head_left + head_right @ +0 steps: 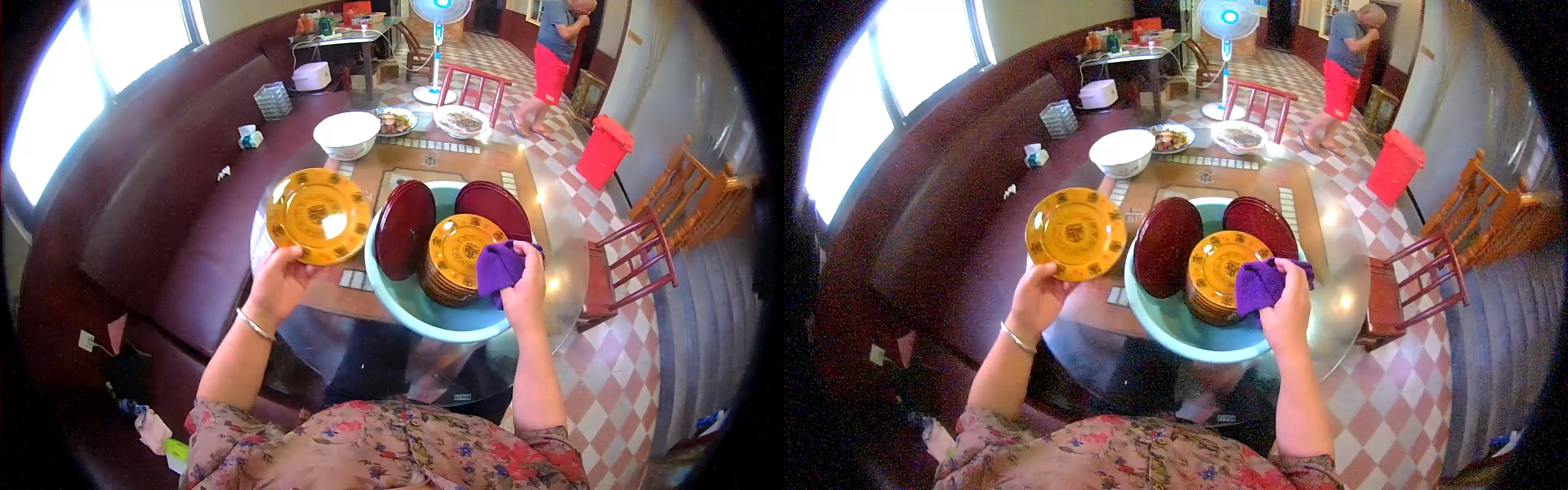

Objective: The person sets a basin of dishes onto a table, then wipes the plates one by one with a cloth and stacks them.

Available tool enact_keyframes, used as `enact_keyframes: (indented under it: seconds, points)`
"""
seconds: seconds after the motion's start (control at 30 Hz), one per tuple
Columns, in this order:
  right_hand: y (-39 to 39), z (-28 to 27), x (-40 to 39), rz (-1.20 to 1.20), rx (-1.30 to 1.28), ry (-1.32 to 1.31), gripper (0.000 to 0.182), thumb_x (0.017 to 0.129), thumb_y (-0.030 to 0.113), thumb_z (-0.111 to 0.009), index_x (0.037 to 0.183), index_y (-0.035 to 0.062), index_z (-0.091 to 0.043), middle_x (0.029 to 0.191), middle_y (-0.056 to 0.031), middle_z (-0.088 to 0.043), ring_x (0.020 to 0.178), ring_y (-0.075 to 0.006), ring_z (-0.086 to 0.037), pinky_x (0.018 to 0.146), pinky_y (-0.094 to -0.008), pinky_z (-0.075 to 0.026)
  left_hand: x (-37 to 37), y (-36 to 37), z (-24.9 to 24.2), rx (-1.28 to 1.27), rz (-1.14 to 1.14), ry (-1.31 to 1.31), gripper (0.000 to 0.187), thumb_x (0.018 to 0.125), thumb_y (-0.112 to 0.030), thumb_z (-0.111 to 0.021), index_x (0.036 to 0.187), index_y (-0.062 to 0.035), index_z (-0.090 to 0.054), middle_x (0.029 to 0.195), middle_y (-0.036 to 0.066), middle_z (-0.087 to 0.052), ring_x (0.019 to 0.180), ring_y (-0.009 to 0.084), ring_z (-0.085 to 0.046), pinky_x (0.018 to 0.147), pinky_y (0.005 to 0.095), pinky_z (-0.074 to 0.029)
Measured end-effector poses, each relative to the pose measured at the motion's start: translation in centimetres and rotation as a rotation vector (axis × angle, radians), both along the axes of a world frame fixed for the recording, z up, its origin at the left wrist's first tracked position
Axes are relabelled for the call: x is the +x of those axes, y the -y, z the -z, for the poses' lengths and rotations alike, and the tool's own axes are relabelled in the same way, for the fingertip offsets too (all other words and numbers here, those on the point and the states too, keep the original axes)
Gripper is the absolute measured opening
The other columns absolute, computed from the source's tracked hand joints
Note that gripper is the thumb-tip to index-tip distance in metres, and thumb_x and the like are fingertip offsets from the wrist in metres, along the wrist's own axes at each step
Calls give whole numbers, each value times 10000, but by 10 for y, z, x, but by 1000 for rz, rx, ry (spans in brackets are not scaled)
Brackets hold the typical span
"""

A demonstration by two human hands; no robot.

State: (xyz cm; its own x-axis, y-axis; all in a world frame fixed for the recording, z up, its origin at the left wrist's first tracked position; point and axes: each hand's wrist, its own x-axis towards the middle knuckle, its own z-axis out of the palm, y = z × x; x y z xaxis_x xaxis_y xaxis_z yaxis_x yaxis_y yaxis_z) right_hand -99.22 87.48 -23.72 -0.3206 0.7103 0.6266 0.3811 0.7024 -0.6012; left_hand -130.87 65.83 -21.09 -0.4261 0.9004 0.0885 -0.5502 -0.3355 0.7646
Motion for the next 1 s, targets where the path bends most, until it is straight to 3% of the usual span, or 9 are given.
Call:
enact_keyframes:
  seconds: [0.03, 0.1, 0.4, 0.5, 0.7, 0.73, 0.83, 0.87, 1.0]
  points:
    - [-1, 1, 0, -4, 16, 23, 493, 674, 32, -687, 1136, 38, -514, 1079, -155, -569, 1028, -341, -547, 929, -412, -422, -2, -6, -5, -25, -169, -45, 372, 862, -41, -466, 1227, 26, -447, 1197, 161, -569, 1050, 270, -592, 909, 406, -508]
    - [-2, 4, 3, -11, 49, 74, 478, 677, 28, -680, 1127, 48, -520, 1074, -153, -579, 1030, -352, -547, 925, -417, -424, -33, -10, 11, -108, -204, -66, 363, 868, -16, -436, 1228, 29, -443, 1197, 170, -567, 1055, 282, -589, 918, 410, -509]
    - [-2, 0, 5, -4, 56, 93, 447, 678, 10, -664, 1104, 63, -535, 1070, -154, -592, 1023, -365, -544, 908, -427, -428, -95, -40, 58, -348, -206, 89, 347, 888, -4, -400, 1210, 124, -400, 1167, 236, -550, 1094, 336, -564, 969, 464, -488]
    - [-1, 0, 6, -5, 45, 96, 449, 682, 18, -672, 1107, 56, -532, 1073, -154, -590, 1025, -363, -543, 910, -420, -428, -92, -43, 51, -448, -198, 80, 280, 887, 0, -438, 1161, 24, -493, 1108, 154, -589, 964, 278, -607, 815, 417, -554]
    - [-1, 1, 4, -3, 31, 25, 453, 693, 37, -683, 1119, 41, -527, 1077, -151, -585, 1041, -349, -546, 919, -406, -428, -79, -47, 38, -924, -330, -694, 385, 866, -165, -586, 1231, -75, -505, 1105, 109, -607, 1001, 281, -600, 864, 344, -506]
    - [-1, 2, 3, 2, 28, 21, 454, 696, 43, -685, 1122, 40, -526, 1078, -151, -584, 1044, -347, -546, 921, -404, -428, -86, -48, 55, -792, -339, -726, 510, 829, -257, -637, 1272, -59, -484, 1197, 138, -553, 1146, 295, -513, 989, 342, -407]
    - [-3, 3, 4, -3, 52, 58, 457, 707, 60, -681, 1134, 38, -520, 1092, -150, -581, 1051, -345, -546, 928, -404, -426, -97, -56, 81, -923, -429, -932, 590, 804, -318, -654, 1288, -34, -472, 1349, 189, -420, 1284, 283, -370, 1089, 362, -282]
    - [-2, 2, 4, -5, 45, 69, 461, 711, 65, -678, 1142, 38, -518, 1103, -150, -580, 1057, -346, -544, 932, -406, -425, -107, -58, 93, -937, -380, -939, 724, 794, -353, -657, 1363, 2, -385, 1482, 226, -224, 1389, 292, -211, 1122, 369, -224]
    - [-2, 1, 3, 19, 22, 103, 510, 712, 51, -659, 1198, 44, -504, 1147, -155, -574, 1085, -355, -535, 959, -413, -413, -119, -65, 128, -866, -394, -850, 976, 777, -366, -680, 1451, 68, -122, 1533, 245, -94, 1440, 345, -26, 1154, 353, -142]
